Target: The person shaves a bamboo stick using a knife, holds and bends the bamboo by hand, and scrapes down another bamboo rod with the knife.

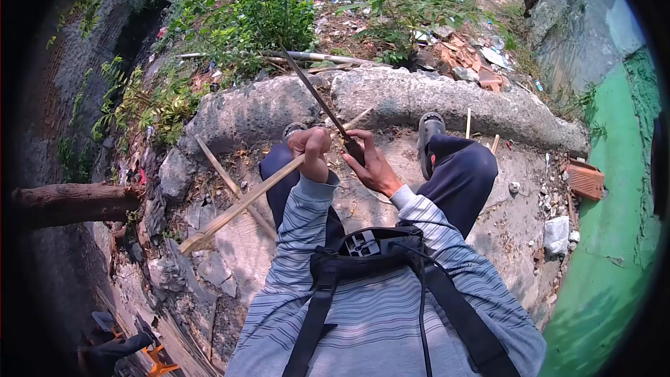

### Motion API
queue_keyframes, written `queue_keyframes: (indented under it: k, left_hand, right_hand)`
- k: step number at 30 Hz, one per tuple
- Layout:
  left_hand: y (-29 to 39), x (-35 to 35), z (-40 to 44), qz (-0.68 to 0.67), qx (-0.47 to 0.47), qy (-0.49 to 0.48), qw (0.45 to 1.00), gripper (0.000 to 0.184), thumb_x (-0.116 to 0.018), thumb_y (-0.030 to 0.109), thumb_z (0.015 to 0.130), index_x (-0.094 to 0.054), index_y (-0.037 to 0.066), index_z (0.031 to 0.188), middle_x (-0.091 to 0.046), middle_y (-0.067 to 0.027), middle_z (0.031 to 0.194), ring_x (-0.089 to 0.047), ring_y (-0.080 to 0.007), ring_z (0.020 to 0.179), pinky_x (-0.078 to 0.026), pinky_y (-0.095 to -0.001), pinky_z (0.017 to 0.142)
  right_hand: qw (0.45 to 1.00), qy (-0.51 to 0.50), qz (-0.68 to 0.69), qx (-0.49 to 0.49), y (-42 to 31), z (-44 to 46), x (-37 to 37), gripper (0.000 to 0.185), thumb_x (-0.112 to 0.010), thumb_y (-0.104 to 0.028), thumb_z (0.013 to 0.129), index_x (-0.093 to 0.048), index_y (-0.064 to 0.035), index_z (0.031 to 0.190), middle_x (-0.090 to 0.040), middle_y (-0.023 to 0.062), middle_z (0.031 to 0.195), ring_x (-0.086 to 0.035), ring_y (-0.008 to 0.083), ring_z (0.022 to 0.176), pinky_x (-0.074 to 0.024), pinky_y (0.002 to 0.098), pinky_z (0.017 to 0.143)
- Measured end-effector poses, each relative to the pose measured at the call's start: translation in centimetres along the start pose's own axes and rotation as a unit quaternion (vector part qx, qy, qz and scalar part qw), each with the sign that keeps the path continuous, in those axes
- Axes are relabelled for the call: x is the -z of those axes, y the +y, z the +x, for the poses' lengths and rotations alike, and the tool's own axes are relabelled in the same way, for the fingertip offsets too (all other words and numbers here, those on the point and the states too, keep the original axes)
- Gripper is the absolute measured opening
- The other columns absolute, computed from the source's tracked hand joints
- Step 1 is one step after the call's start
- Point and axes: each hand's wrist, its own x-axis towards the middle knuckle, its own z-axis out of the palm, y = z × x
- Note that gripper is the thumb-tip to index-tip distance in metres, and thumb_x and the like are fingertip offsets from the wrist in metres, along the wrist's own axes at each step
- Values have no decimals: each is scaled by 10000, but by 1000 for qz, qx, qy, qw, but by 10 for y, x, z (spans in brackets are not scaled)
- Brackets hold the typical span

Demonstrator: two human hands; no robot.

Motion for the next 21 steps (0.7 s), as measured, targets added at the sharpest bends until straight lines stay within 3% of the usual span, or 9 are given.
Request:
queue_keyframes:
  k: [7, 9, 11, 14, 16, 20, 21]
  left_hand:
    - [-7, -1, -5, -41, 12, 57, 997, 470, -503, 124, 970, -298, 78, 549, -303, 25, 495, -226, -62, 438, -145, -295, 435]
    - [-7, -6, -6, -31, -10, 60, 998, 480, -491, 107, 982, -295, 83, 546, -312, 23, 491, -227, -62, 434, -150, -293, 432]
    - [-6, -8, -4, -36, -11, 49, 998, 484, -493, 109, 985, -294, 83, 544, -314, 23, 491, -227, -61, 434, -151, -292, 431]
    - [-7, -6, -4, -40, -9, 43, 998, 491, -495, 113, 990, -296, 81, 542, -315, 23, 489, -227, -61, 433, -152, -291, 430]
    - [-9, -6, -4, -42, -6, 44, 998, 493, -496, 116, 992, -298, 80, 542, -314, 23, 489, -226, -61, 433, -153, -290, 430]
    - [-7, -5, -5, -46, -11, 57, 997, 497, -500, 121, 996, -302, 77, 542, -317, 21, 487, -229, -63, 430, -156, -292, 427]
    - [-6, -6, -6, -35, -11, 63, 997, 499, -500, 121, 996, -300, 77, 541, -318, 19, 487, -232, -65, 429, -157, -292, 426]
  right_hand:
    - [1000, 10, 5, -10, 8, 0, -6, 519, -623, -122, 977, -307, -104, 1389, -597, 81, 816, -547, 154, 737, -467, 325, 703]
    - [999, 22, 17, -38, 11, 2, -6, 516, -604, -137, 972, -300, -105, 1388, -499, 70, 718, -496, 180, 657, -441, 352, 648]
    - [999, 43, 13, -18, 9, 2, -6, 513, -595, -120, 969, -297, -94, 1387, -512, 80, 746, -511, 190, 685, -459, 360, 699]
    - [997, 15, 30, -68, 11, 2, -4, 505, -594, -114, 969, -304, -90, 1382, -576, 117, 811, -579, 217, 760, -482, 375, 772]
    - [998, 56, 17, -2, 20, 3, -9, 505, -598, -107, 966, -305, -90, 1378, -631, 135, 842, -640, 227, 796, -499, 374, 788]
    - [997, 69, -34, 8, 37, 13, -6, 510, -602, -101, 961, -305, -90, 1374, -665, 165, 901, -682, 256, 871, -511, 389, 817]
    - [996, 55, 2, -63, 36, 15, -4, 517, -606, -94, 955, -303, -88, 1374, -664, 169, 920, -686, 259, 890, -511, 390, 821]
